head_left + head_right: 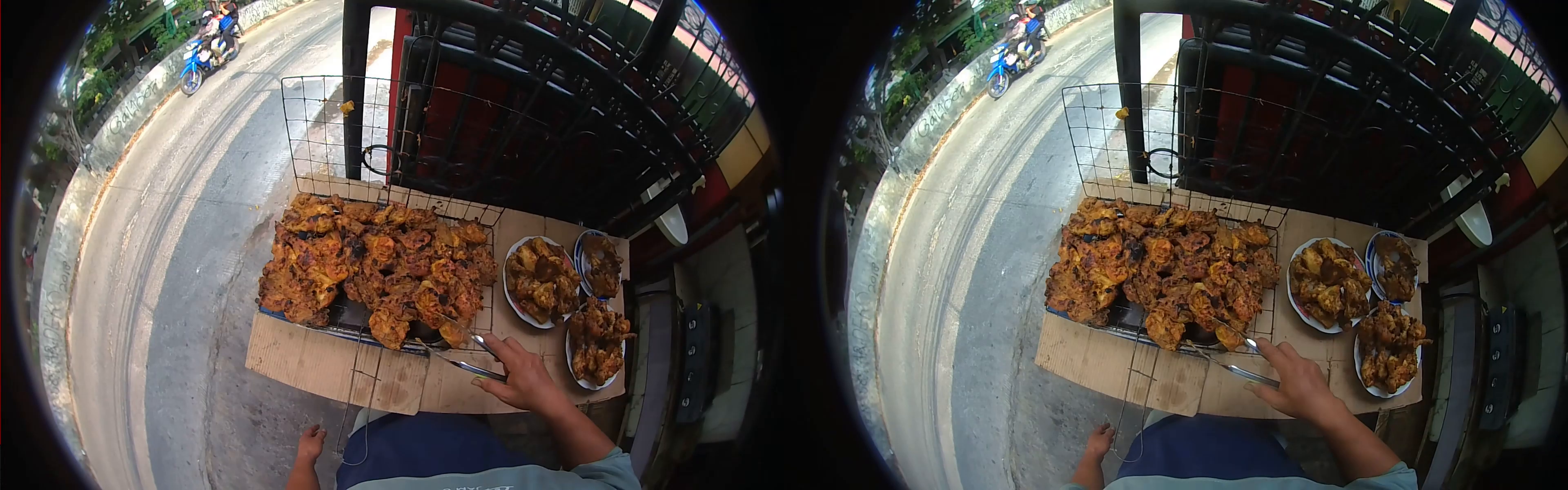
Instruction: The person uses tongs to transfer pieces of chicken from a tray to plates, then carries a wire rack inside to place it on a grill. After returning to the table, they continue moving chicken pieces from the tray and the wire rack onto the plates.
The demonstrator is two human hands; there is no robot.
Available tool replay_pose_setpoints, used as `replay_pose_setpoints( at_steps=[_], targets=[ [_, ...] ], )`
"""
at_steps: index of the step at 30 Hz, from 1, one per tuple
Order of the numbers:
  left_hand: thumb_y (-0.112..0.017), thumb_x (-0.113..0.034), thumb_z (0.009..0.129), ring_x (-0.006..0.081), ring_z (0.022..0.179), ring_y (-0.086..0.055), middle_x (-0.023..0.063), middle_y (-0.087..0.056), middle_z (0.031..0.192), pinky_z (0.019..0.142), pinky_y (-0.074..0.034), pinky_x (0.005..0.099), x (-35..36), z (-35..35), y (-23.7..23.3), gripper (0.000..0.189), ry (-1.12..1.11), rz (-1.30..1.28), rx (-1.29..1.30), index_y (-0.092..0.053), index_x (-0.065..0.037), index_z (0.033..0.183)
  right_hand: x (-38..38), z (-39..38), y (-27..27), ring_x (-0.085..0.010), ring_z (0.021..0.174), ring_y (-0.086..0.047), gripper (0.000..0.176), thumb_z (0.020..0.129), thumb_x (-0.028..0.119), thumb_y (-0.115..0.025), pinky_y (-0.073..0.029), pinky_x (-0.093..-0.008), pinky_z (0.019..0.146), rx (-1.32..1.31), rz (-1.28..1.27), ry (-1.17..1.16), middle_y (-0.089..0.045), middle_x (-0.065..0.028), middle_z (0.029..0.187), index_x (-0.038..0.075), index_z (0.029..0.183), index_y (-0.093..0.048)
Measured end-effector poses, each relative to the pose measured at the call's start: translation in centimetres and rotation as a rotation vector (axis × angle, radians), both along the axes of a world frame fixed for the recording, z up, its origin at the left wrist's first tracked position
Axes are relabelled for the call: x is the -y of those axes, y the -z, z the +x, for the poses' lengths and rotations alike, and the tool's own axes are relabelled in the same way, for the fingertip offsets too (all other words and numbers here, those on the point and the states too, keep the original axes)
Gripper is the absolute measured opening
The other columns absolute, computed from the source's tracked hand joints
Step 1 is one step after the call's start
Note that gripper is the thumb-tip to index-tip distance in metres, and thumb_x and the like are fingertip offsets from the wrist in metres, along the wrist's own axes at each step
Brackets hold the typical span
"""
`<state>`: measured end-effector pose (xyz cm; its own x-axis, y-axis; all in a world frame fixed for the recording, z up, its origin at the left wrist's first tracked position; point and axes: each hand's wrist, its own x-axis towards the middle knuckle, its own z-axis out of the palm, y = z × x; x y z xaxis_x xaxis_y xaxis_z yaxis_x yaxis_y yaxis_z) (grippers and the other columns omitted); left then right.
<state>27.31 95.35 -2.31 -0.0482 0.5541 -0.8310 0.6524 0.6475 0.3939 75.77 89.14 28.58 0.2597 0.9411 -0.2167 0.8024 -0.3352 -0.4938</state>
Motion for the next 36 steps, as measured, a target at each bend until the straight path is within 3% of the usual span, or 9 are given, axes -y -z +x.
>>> replay_pose_setpoints(
  at_steps=[8, 16, 26, 28, 29, 31, 32, 33, 36],
  targets=[
    [-0.065, -0.024, 0.089, 0.0233, 0.092, -0.065, 0.0207, -0.065, 0.116, 0.082, -0.051, 0.0336, 0.0, -0.6, 0.1, 0.055, 0.004, 0.011, 0.006, -0.050, 0.002, 0.135, 0.4, 2.1, -1.3, -0.0297, 0.100, -0.064, 0.080, 0.071, 0.038, -0.080, -0.051, -0.0369, 0.081, -0.417, -0.026, 0.242, -0.059, -0.0211, 0.121, -0.002, 0.134, -0.050],
    [-0.065, -0.024, 0.089, 0.0264, 0.099, -0.065, 0.0224, -0.063, 0.120, 0.086, -0.050, 0.0345, -0.4, -0.4, -1.1, 0.056, 0.006, 0.005, 0.007, -0.049, 0.002, 0.136, -1.0, 3.5, 0.2, -0.0342, 0.116, -0.058, 0.082, 0.072, 0.039, -0.079, -0.046, -0.0396, 0.095, -0.224, 0.027, 0.211, -0.058, -0.0244, 0.125, -0.003, 0.135, -0.048],
    [-0.065, -0.025, 0.089, 0.0263, 0.102, -0.064, 0.0214, -0.063, 0.121, 0.087, -0.050, 0.0336, 0.3, -1.3, -0.3, 0.056, -0.033, 0.009, 0.011, -0.050, 0.002, 0.135, -2.0, 4.8, 1.7, -0.0324, 0.104, -0.062, 0.074, 0.076, 0.034, -0.077, -0.049, -0.0394, 0.088, -0.152, 0.086, 0.096, -0.063, -0.0208, 0.112, -0.002, 0.134, -0.048],
    [-0.066, -0.025, 0.089, 0.0252, 0.101, -0.064, 0.0209, -0.063, 0.120, 0.086, -0.050, 0.0338, 0.3, -1.4, -0.1, 0.056, -0.015, 0.028, 0.014, -0.050, 0.002, 0.135, -2.5, 6.5, 1.8, -0.0262, 0.091, -0.064, 0.070, 0.080, 0.031, -0.075, -0.051, -0.0354, 0.080, -0.671, -0.155, 0.333, -0.065, -0.0160, 0.104, -0.001, 0.135, -0.046],
    [-0.066, -0.025, 0.089, 0.0252, 0.101, -0.064, 0.0209, -0.063, 0.120, 0.086, -0.050, 0.0338, 0.2, -1.4, 0.2, 0.056, -0.008, 0.030, 0.021, -0.050, 0.002, 0.135, -2.5, 7.5, 1.9, -0.0262, 0.091, -0.064, 0.070, 0.080, 0.031, -0.075, -0.051, -0.0354, 0.080, -0.667, -0.150, 0.339, -0.065, -0.0160, 0.104, -0.001, 0.135, -0.046],
    [-0.066, -0.026, 0.089, 0.0236, 0.098, -0.064, 0.0199, -0.064, 0.120, 0.085, -0.050, 0.0331, 0.3, -1.6, 0.5, 0.056, -0.031, 0.022, 0.017, -0.050, 0.002, 0.134, -3.1, 8.7, 1.8, -0.0171, 0.081, -0.061, 0.066, 0.082, 0.028, -0.075, -0.050, -0.0298, 0.073, -1.451, -0.232, 0.519, -0.064, -0.0097, 0.096, 0.001, 0.135, -0.047],
    [-0.066, -0.026, 0.089, 0.0236, 0.098, -0.064, 0.0199, -0.064, 0.120, 0.085, -0.050, 0.0331, 0.4, -1.6, 0.5, 0.056, -0.031, 0.022, 0.017, -0.050, 0.002, 0.134, -3.5, 8.5, 1.4, -0.0161, 0.084, -0.060, 0.066, 0.083, 0.028, -0.075, -0.049, -0.0286, 0.074, -1.508, -0.228, 0.489, -0.063, -0.0105, 0.098, 0.000, 0.136, -0.046],
    [-0.066, -0.026, 0.089, 0.0233, 0.097, -0.064, 0.0193, -0.064, 0.119, 0.084, -0.050, 0.0329, 0.4, -1.6, 0.5, 0.056, -0.027, 0.012, 0.016, -0.050, 0.002, 0.135, -4.1, 7.8, 1.2, -0.0161, 0.084, -0.060, 0.066, 0.083, 0.028, -0.075, -0.049, -0.0286, 0.074, -1.509, -0.227, 0.490, -0.063, -0.0105, 0.098, 0.000, 0.136, -0.046],
    [-0.066, -0.026, 0.089, 0.0223, 0.094, -0.064, 0.0181, -0.064, 0.118, 0.082, -0.050, 0.0327, 0.3, -1.1, -0.4, 0.056, -0.035, -0.002, 0.014, -0.050, 0.001, 0.135, -6.2, 2.4, -2.0, -0.0224, 0.100, -0.061, 0.070, 0.082, 0.032, -0.075, -0.049, -0.0306, 0.083, -0.621, 0.020, 0.267, -0.061, -0.0158, 0.108, -0.004, 0.135, -0.046]
  ],
)
